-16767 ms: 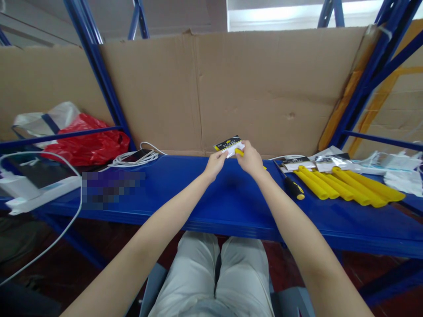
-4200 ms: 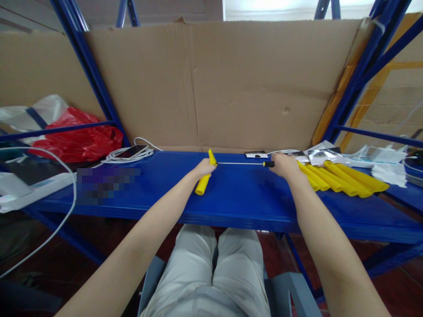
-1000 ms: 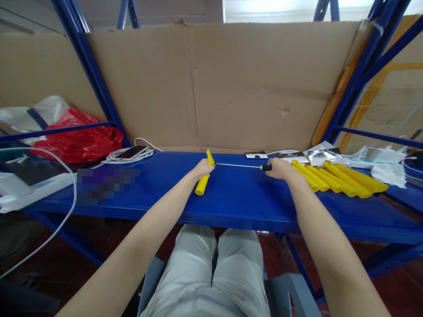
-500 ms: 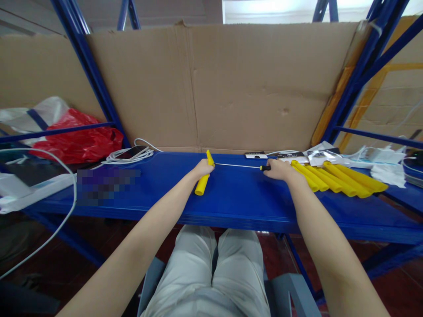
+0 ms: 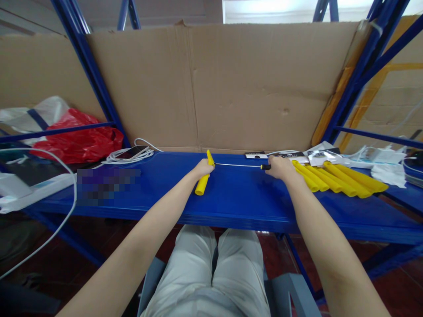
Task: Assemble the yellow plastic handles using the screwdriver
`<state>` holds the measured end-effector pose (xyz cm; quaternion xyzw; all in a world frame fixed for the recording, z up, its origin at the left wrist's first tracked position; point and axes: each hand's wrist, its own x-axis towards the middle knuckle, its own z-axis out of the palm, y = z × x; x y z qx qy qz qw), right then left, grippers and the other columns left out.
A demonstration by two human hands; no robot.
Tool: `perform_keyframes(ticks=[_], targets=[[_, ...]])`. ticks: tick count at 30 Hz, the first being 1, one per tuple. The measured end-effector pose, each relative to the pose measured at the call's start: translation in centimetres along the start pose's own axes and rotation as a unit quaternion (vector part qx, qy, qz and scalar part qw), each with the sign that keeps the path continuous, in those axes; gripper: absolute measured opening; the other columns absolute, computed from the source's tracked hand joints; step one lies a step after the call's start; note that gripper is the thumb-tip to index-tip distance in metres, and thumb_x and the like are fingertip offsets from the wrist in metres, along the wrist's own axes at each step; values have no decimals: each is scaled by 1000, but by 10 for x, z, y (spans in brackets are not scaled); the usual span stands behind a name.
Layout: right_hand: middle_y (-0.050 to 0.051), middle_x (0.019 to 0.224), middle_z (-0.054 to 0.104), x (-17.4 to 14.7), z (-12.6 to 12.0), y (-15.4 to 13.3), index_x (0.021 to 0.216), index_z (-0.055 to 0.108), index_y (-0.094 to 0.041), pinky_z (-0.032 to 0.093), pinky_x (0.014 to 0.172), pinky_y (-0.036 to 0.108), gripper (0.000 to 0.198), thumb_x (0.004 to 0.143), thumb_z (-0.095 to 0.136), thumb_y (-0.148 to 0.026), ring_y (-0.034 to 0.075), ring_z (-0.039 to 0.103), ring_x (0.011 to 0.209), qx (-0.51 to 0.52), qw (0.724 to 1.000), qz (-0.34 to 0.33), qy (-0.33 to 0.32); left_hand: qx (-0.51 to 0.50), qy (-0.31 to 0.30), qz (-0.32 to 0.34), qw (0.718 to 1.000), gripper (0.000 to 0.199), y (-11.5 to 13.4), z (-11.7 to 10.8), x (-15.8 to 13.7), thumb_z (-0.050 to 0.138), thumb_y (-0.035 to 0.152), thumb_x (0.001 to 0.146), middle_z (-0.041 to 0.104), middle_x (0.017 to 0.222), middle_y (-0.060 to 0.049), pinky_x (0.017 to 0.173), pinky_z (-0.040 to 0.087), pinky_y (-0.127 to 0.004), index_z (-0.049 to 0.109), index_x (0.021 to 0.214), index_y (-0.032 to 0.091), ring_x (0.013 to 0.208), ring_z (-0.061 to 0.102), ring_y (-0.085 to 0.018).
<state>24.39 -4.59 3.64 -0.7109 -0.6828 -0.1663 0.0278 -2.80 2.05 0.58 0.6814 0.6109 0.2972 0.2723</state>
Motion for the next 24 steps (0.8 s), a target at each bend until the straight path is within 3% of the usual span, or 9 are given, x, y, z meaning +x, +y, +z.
perform_keyframes(ticks=[11,19,24], targets=[[11,91,68,4,4,5,93,61,-17,42,67,30,24,76,49,-31,24,64,83,79,992,-5,-93,5,-4,4,1000,24,-1,0,1,63,13,73,69,87,-15,66,51,-27,64,97,7,80,68,-24],[8,83,67,6,10,4,84,58,-20,39,60,28,17,71,58,-31,24,63,77,29,999,-33,-26,30,11,-1,999,27,-1,0,3,60,12,75,69,92,-17,70,51,-28,64,101,6,86,68,-25],[10,78,66,6,13,0,91,57,-18,37,56,28,24,72,58,-32,23,62,71,29,999,-20,-28,83,-2,-8,997,31,6,-1,3,55,12,79,69,99,-19,72,50,-25,62,108,4,93,67,-25]])
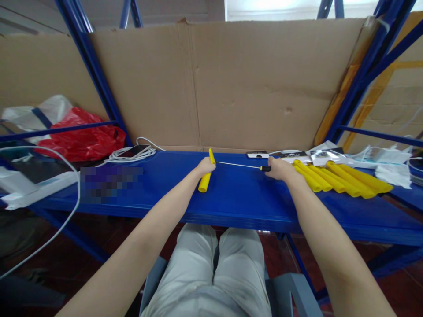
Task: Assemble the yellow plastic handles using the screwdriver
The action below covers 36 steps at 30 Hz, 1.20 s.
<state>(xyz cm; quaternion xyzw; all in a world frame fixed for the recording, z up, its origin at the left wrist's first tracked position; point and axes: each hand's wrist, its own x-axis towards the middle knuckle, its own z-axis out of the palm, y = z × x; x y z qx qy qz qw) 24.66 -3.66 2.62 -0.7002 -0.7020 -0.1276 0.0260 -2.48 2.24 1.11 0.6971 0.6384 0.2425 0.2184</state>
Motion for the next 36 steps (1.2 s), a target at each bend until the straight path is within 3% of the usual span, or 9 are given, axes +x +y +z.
perform_keyframes(ticks=[8,17,23,29,36], targets=[[12,84,69,8,8,4,98,62,-16,43,65,29,29,77,54,-34,25,65,79,5,1000,-8,-21,63,1,6,998,34,5,0,8,54,13,80,67,107,-20,72,49,-23,61,112,3,100,65,-25],[11,84,69,5,5,-1,91,65,-17,44,66,30,25,77,54,-35,25,65,81,9,1000,-11,-23,11,-13,7,1000,34,0,-3,11,51,10,82,67,103,-22,69,51,-27,59,114,0,90,68,-26],[11,81,67,-1,-1,-5,100,59,-17,41,61,30,32,75,59,-37,26,63,77,-11,1000,4,-25,32,-18,14,999,34,1,-4,13,50,11,82,68,101,-22,69,50,-26,60,113,0,90,68,-26],[11,85,68,-2,-4,-8,105,58,-16,43,66,31,35,77,55,-36,25,64,80,17,999,7,-46,31,-15,6,999,35,1,-4,13,51,12,83,68,101,-22,71,50,-25,59,115,0,92,67,-25],[11,90,69,-3,-6,-9,94,64,-18,44,71,32,25,76,52,-31,25,64,85,22,998,-6,-56,32,-16,6,999,34,1,-5,11,50,12,82,68,102,-20,71,50,-25,59,113,3,95,66,-24]])
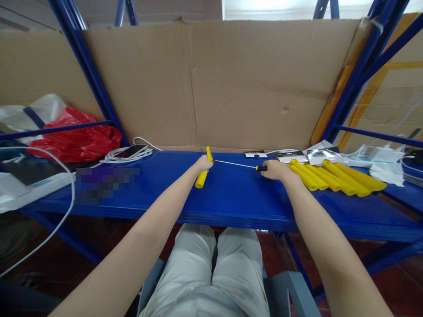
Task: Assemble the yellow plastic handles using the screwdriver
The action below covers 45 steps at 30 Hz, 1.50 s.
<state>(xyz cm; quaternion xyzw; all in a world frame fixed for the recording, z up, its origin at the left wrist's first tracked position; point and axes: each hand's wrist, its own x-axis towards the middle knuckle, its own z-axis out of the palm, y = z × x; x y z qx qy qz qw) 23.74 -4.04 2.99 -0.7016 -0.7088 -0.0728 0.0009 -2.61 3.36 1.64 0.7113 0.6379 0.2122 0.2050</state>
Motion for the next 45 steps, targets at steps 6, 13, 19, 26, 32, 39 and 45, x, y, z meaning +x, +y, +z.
perform_keyframes(ticks=[6,13,19,26,32,39,45], targets=[[10,84,67,4,5,5,94,60,-19,42,62,30,26,72,59,-33,25,63,79,-21,1000,5,20,11,-2,4,1000,32,2,-1,-1,52,11,81,68,101,-19,72,50,-25,61,111,4,93,67,-24],[8,82,67,3,3,4,94,59,-20,43,64,29,25,74,57,-34,24,63,79,6,1000,0,9,20,-3,8,1000,34,3,-1,-2,52,10,80,68,101,-20,73,50,-27,60,112,3,94,66,-25],[11,84,67,1,0,0,89,62,-18,43,67,31,21,76,50,-30,25,63,81,3,1000,7,11,15,-5,8,1000,34,2,-1,-2,50,11,82,67,102,-21,72,49,-25,59,114,1,95,66,-24],[10,81,67,2,3,1,100,58,-19,41,61,29,30,73,56,-31,25,63,77,-21,999,20,39,13,-4,4,1000,33,2,-2,-3,51,12,82,68,101,-20,71,49,-25,60,112,3,92,67,-24],[11,92,69,-1,1,-1,95,62,-20,43,68,33,25,78,50,-34,27,64,87,-19,999,11,39,9,-2,0,1000,33,1,-1,-1,51,13,83,68,100,-20,70,49,-25,59,113,3,91,67,-24],[11,89,68,0,2,-1,95,59,-19,42,64,31,25,73,55,-31,27,63,84,-33,998,9,48,1,-1,3,1000,32,0,-2,-1,51,12,83,68,101,-20,71,50,-26,60,112,3,92,67,-24],[12,88,68,-1,1,-2,105,57,-17,42,63,30,32,77,54,-31,26,64,83,-15,999,17,40,-6,5,5,1000,31,-2,0,-1,52,10,80,69,97,-19,71,51,-25,61,110,5,92,67,-24]])
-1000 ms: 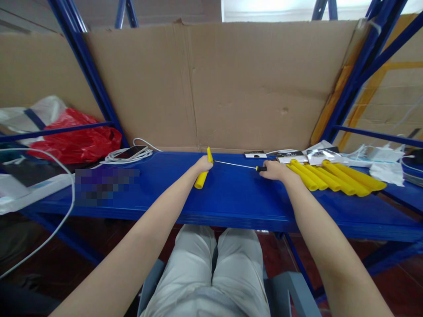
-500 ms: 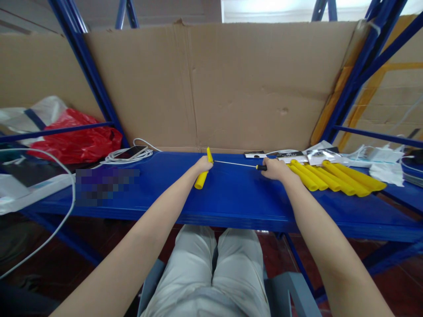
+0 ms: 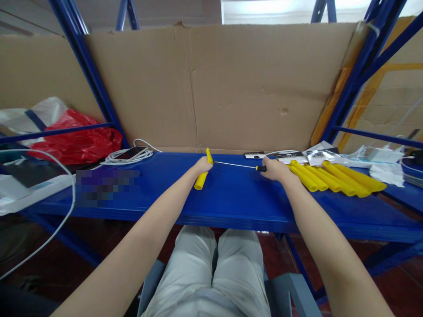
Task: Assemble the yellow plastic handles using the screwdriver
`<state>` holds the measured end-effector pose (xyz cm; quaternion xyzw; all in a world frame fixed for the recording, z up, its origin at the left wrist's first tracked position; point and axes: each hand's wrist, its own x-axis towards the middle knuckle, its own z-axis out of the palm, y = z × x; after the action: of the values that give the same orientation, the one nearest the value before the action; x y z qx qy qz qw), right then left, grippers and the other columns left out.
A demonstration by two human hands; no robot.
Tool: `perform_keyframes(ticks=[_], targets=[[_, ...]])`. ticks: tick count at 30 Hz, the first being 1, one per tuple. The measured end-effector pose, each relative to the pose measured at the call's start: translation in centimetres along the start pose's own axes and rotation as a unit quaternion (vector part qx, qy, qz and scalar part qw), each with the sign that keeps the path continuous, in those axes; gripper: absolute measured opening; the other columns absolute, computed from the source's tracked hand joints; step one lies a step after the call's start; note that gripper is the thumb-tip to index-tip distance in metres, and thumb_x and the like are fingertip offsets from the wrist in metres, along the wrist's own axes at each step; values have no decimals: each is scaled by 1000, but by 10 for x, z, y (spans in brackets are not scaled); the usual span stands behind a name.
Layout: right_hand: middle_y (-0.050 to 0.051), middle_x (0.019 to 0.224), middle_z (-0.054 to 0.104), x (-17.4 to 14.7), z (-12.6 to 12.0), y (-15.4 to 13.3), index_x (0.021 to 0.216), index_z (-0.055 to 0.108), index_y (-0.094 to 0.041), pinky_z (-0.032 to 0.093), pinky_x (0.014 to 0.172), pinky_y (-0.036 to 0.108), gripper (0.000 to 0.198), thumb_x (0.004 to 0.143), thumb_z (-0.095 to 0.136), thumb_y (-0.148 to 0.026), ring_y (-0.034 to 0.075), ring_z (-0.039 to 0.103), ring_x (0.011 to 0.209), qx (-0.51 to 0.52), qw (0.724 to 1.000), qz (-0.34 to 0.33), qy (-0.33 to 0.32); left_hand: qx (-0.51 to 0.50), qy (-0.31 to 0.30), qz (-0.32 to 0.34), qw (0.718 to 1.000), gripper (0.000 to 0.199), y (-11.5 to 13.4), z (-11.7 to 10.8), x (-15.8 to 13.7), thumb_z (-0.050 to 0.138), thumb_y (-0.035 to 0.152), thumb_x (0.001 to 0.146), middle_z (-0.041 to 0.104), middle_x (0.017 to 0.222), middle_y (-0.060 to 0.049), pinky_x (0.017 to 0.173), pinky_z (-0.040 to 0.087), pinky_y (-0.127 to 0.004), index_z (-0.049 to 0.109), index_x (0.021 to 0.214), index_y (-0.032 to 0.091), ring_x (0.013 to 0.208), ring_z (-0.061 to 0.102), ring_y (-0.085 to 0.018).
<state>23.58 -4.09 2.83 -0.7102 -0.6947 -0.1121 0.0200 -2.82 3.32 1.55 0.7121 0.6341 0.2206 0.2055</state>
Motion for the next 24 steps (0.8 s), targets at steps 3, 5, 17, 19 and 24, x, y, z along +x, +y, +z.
perform_keyframes(ticks=[3,5,17,19,24], targets=[[10,95,69,0,-2,1,97,62,-20,43,67,32,26,79,50,-34,27,63,89,-3,1000,-14,-3,-6,1,-1,1000,31,0,0,0,53,11,80,69,98,-18,71,51,-26,61,110,6,93,67,-24],[10,97,69,0,-2,1,91,64,-22,43,69,33,23,79,49,-35,28,63,92,-8,1000,-22,-5,-6,1,-3,1000,31,0,0,0,53,11,81,68,99,-18,72,51,-26,61,110,6,93,67,-24],[9,81,67,0,-1,-1,96,59,-21,40,61,29,23,76,55,-32,24,63,77,9,1000,-7,8,-7,-5,0,1000,33,-1,1,1,51,11,82,67,103,-22,73,51,-27,60,112,2,94,67,-26],[8,83,68,0,-2,0,95,60,-22,40,62,29,21,77,54,-31,24,63,79,6,1000,-13,8,-6,-5,1,1000,33,0,1,0,51,10,82,67,104,-23,73,51,-27,60,113,2,95,67,-26],[7,81,68,0,-3,4,92,64,-22,40,61,29,21,76,53,-30,24,63,79,-5,1000,-17,18,-2,-6,6,1000,33,-1,0,0,50,9,82,66,104,-23,74,50,-27,59,113,1,96,66,-26]])
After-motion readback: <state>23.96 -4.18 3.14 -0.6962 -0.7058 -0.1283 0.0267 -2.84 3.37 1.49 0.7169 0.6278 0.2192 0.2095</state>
